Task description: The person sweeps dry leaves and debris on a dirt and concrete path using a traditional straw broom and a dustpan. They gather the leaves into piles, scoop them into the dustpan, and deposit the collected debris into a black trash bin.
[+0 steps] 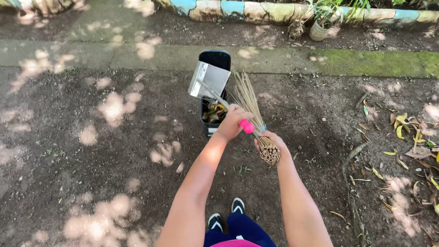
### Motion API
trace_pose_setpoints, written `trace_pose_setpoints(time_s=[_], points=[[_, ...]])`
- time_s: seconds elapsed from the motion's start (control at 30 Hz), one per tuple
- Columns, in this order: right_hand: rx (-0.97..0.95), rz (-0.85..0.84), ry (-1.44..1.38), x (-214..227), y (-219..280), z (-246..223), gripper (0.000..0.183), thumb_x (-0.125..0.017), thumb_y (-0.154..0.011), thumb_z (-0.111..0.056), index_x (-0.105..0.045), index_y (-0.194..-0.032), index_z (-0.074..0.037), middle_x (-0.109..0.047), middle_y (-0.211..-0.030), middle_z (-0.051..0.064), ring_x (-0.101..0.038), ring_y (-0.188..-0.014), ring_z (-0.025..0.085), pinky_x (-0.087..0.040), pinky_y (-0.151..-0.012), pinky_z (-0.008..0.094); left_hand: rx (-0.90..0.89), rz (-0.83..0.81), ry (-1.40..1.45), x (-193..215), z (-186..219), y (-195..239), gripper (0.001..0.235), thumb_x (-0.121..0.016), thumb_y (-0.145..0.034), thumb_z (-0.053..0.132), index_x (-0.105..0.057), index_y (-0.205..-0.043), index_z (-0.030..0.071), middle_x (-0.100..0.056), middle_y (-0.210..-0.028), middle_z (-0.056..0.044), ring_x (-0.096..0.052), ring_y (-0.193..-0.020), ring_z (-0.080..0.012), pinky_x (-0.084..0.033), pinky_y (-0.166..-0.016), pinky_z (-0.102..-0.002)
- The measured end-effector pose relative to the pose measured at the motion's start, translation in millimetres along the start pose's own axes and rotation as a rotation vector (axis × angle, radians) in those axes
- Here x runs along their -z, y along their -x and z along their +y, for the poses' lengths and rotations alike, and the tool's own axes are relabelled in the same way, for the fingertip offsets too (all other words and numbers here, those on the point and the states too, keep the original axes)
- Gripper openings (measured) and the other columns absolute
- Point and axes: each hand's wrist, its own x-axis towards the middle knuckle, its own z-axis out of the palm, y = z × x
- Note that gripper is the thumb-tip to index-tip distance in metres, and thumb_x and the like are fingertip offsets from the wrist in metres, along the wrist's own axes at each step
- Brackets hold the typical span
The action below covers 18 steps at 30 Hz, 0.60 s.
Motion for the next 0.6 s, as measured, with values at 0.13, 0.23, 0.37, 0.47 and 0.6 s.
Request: trace_pose_setpoints(time_s=[0.13,0.23,0.37,0.47,0.6], points=[[-0.028,0.06,0.01,-2.3,26.4,13.7,0.026,-0.064,-0.088,-0.021,-0.057,-0.103,-0.002,-0.068,-0.075,0.012,-0.067,-0.061,0.023,-0.059,-0.056,0.035,-0.011,0.026,-0.01,-12.2,15.6,16.7,0.043,-0.073,-0.075,-0.001,-0.07,-0.114,0.017,-0.063,-0.097,-0.004,-0.054,-0.105,-0.0333,-0.05,-0.092,-0.045],[0.028,0.027,0.074,-0.3,25.8,4.8,0.026,-0.063,-0.086,-0.019,-0.058,-0.104,-0.002,-0.067,-0.075,0.013,-0.067,-0.061,0.024,-0.058,-0.055,0.036,-0.055,-0.054,-0.097,-13.5,6.0,19.9,0.04,-0.076,-0.073,0.001,-0.07,-0.108,0.02,-0.063,-0.094,-0.001,-0.056,-0.104,-0.0322,-0.05,-0.089,-0.044],[-0.033,-0.012,-0.038,17.8,33.1,7.9,0.029,-0.062,-0.086,-0.019,-0.058,-0.108,0.0,-0.066,-0.077,0.014,-0.067,-0.063,0.024,-0.06,-0.056,0.035,-0.031,-0.213,-0.149,-24.3,8.1,46.0,0.042,-0.076,-0.067,0.003,-0.07,-0.105,0.021,-0.063,-0.093,-0.002,-0.056,-0.103,-0.033,-0.049,-0.083,-0.044],[0.02,-0.013,-0.09,18.8,31.0,-9.8,0.029,-0.063,-0.089,-0.018,-0.057,-0.111,0.0,-0.066,-0.079,0.014,-0.069,-0.065,0.023,-0.06,-0.056,0.034,-0.083,-0.145,-0.132,-29.0,7.0,31.3,0.044,-0.076,-0.066,0.001,-0.068,-0.107,0.017,-0.062,-0.094,-0.003,-0.054,-0.102,-0.0341,-0.049,-0.088,-0.044],[-0.025,-0.054,-0.067,47.6,41.9,-29.5,0.029,-0.064,-0.088,-0.017,-0.057,-0.111,-0.001,-0.066,-0.079,0.015,-0.068,-0.065,0.024,-0.061,-0.058,0.035,-0.129,0.05,-0.074,-45.0,17.7,20.0,0.047,-0.072,-0.068,-0.004,-0.066,-0.11,0.015,-0.065,-0.099,-0.004,-0.055,-0.102,-0.0322,-0.047,-0.095,-0.047]])
